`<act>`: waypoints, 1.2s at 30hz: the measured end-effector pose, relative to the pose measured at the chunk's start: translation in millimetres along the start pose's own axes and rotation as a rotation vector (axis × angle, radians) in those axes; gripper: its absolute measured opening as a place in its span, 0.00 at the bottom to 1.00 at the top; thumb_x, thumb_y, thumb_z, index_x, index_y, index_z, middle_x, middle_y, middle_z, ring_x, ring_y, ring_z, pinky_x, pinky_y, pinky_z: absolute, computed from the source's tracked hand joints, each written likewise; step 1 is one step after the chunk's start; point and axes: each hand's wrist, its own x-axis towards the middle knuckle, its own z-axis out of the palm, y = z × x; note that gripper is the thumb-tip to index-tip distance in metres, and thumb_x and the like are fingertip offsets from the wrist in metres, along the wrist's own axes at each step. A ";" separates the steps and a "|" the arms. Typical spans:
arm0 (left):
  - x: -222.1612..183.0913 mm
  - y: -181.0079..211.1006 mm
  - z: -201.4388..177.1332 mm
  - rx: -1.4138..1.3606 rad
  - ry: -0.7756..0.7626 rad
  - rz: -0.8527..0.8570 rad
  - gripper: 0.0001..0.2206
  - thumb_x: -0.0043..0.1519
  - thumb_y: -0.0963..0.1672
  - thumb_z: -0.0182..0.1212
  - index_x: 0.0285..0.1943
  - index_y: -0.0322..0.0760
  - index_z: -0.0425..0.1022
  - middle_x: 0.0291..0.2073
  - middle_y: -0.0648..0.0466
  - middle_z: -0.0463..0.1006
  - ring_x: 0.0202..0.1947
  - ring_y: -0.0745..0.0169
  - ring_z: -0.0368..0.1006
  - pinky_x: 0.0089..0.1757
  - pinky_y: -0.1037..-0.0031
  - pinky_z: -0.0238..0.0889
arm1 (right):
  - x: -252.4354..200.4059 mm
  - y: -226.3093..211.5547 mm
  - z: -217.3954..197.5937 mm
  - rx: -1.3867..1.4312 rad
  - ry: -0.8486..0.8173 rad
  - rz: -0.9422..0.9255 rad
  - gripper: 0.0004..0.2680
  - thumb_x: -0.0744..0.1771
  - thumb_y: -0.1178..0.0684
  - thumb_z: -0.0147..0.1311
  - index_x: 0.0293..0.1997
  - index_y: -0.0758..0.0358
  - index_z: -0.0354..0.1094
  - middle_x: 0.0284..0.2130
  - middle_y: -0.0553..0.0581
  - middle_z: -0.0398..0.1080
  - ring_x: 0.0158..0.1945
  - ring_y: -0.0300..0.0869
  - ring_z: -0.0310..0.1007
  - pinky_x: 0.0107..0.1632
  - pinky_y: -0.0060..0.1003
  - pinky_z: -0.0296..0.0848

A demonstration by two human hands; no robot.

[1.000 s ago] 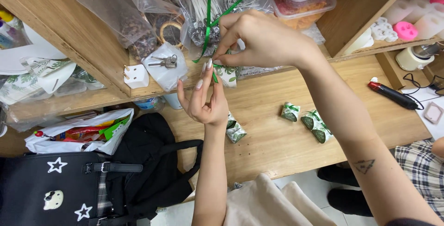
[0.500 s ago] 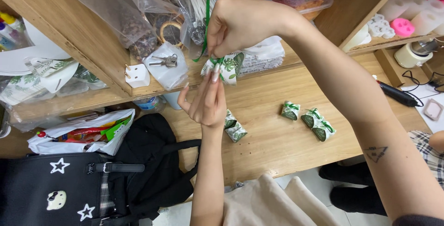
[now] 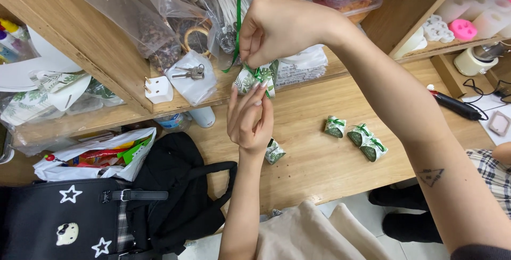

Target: Tying decorative green ribbons around small packaged items.

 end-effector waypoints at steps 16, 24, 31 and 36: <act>11.5 8.5 5.4 -0.112 -0.031 -0.056 0.19 0.60 0.31 0.69 0.43 0.34 0.58 0.44 0.41 0.83 0.51 0.48 0.81 0.57 0.57 0.74 | -6.6 3.2 8.6 -0.111 0.158 -0.250 0.06 0.59 0.59 0.65 0.37 0.63 0.80 0.28 0.57 0.78 0.31 0.42 0.80 0.34 0.35 0.75; 15.5 11.5 -10.3 -0.003 -0.117 -0.119 0.18 0.62 0.36 0.73 0.50 0.36 0.63 0.52 0.52 0.82 0.57 0.55 0.79 0.64 0.55 0.65 | -14.2 -3.6 5.4 -0.144 0.151 -0.300 0.06 0.63 0.56 0.66 0.43 0.58 0.81 0.38 0.54 0.79 0.36 0.44 0.77 0.38 0.38 0.73; 34.5 2.1 -45.0 0.056 -0.167 -0.173 0.17 0.65 0.39 0.66 0.59 0.36 0.65 0.59 0.50 0.73 0.58 0.53 0.71 0.57 0.61 0.60 | -45.7 8.0 10.9 0.029 0.275 -0.272 0.08 0.69 0.54 0.63 0.53 0.61 0.76 0.46 0.56 0.76 0.45 0.42 0.78 0.49 0.37 0.76; 79.0 -5.1 -58.2 0.066 -0.319 -0.223 0.15 0.72 0.37 0.56 0.67 0.39 0.72 0.63 0.52 0.73 0.61 0.55 0.70 0.60 0.67 0.61 | -80.2 -4.1 45.3 -0.049 0.536 -0.146 0.10 0.68 0.54 0.66 0.53 0.65 0.74 0.45 0.57 0.75 0.44 0.43 0.77 0.49 0.35 0.76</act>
